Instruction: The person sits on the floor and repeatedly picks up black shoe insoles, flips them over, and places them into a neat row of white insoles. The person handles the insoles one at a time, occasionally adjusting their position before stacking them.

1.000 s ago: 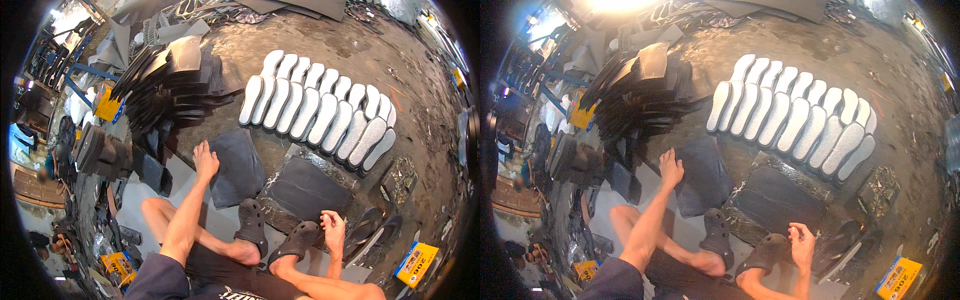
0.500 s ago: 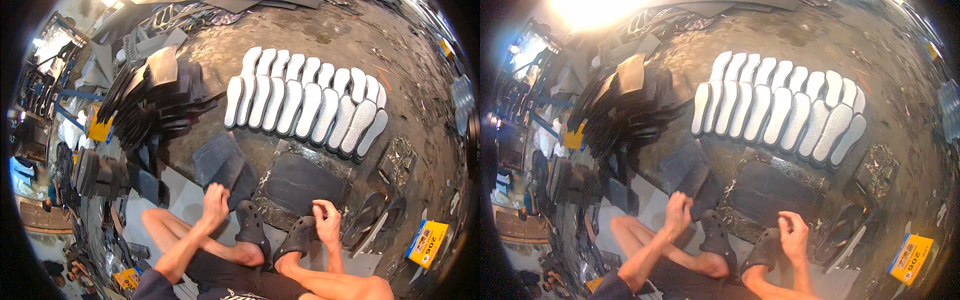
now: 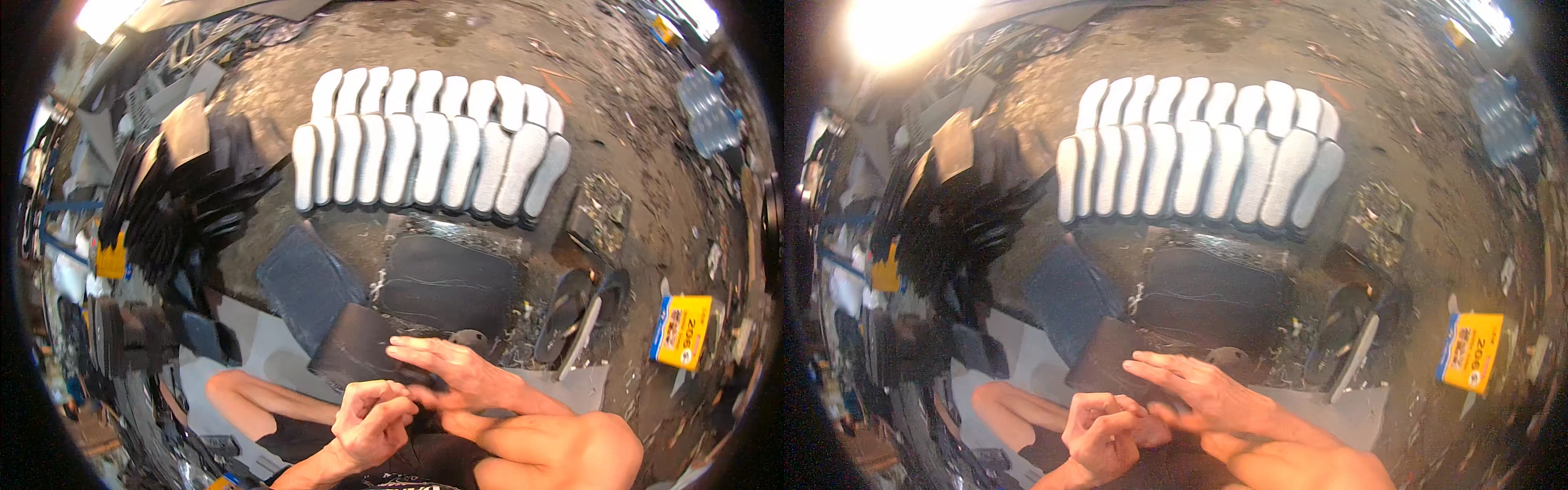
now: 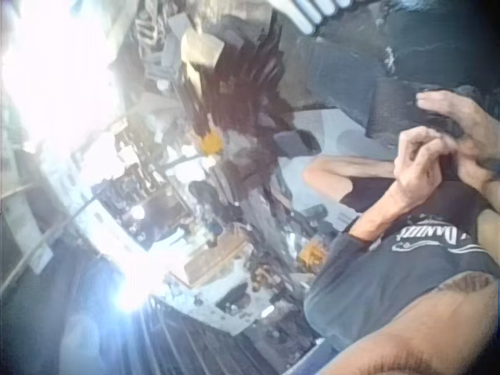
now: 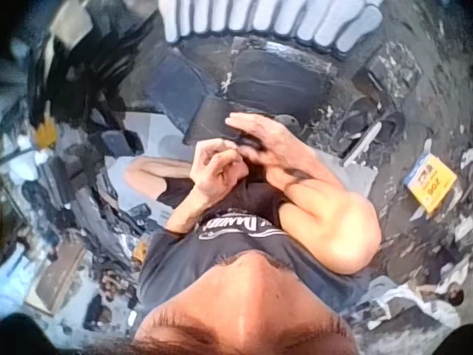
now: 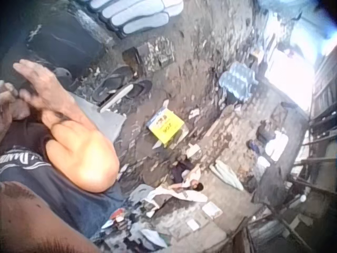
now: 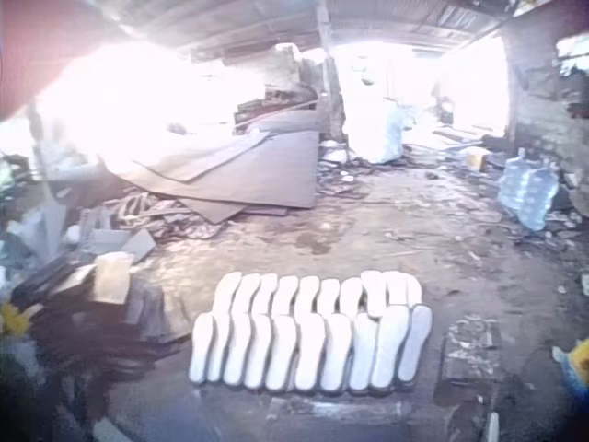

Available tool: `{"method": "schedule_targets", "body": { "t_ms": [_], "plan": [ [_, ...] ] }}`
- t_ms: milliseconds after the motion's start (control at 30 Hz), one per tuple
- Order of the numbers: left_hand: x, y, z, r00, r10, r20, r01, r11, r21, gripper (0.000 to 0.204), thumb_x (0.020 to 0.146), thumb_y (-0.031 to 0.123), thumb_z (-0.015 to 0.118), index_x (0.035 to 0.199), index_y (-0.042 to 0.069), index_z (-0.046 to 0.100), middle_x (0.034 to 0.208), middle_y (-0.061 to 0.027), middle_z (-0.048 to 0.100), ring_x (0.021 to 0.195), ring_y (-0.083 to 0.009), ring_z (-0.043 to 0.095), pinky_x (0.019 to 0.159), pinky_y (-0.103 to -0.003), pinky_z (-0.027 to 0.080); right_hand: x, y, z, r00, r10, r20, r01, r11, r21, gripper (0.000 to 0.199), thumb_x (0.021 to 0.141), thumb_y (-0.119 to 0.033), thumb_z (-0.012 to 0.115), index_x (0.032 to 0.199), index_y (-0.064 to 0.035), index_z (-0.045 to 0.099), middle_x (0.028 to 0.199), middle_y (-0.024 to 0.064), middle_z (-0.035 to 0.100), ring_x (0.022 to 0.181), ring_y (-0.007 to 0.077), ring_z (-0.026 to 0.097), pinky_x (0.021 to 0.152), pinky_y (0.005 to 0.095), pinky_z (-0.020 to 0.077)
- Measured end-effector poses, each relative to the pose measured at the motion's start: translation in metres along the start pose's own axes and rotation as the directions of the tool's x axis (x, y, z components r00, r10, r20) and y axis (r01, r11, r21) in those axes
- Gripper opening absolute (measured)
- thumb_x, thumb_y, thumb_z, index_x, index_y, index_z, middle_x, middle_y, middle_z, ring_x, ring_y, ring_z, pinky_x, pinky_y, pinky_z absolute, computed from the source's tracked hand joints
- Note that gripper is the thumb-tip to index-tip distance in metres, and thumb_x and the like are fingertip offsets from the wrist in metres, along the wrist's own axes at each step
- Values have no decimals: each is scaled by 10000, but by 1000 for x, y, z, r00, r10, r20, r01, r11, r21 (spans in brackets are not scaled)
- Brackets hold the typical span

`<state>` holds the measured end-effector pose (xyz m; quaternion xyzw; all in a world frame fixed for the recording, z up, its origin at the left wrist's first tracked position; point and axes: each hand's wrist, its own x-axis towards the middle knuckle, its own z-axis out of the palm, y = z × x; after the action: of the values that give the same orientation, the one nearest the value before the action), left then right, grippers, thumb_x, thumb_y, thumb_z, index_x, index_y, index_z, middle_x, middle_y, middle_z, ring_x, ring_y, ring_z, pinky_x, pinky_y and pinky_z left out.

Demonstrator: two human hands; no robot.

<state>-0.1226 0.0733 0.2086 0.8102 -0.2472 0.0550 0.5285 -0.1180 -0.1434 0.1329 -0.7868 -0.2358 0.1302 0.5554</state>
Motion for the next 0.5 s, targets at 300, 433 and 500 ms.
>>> {"method": "schedule_targets", "body": {
  "t_ms": [300,433,500],
  "plan": [
    [8,-214,-60,751,-660,12,588,676,444,873,962,529,846,1574,-31,574,1572,-339,551,1512,-446,497,1266,-497,392,-11,60,47,992,31,-125,-65,960,-272,853,931,-104,752,1712,-172,416,1708,235,417,1542,429,462,1257,552,415],
    [-16,-227,-73,644,-761,78,676,613,409,651,1100,555,656,1366,-31,757,1427,-207,716,1283,-314,666,1112,-406,496,-5,69,66,1000,-6,-27,-8,885,-465,1021,895,-70,743,1773,-323,287,1825,171,254,1629,403,359,1299,564,356],
    [-12,-219,-68,484,-857,175,841,511,180,678,1149,577,561,1391,-30,741,1360,-125,748,1226,-222,661,1056,-348,504,4,77,84,1000,-6,-2,4,858,-514,1004,931,-39,682,1780,-348,242,1842,147,214,1640,388,344,1328,558,331]
  ]
}}
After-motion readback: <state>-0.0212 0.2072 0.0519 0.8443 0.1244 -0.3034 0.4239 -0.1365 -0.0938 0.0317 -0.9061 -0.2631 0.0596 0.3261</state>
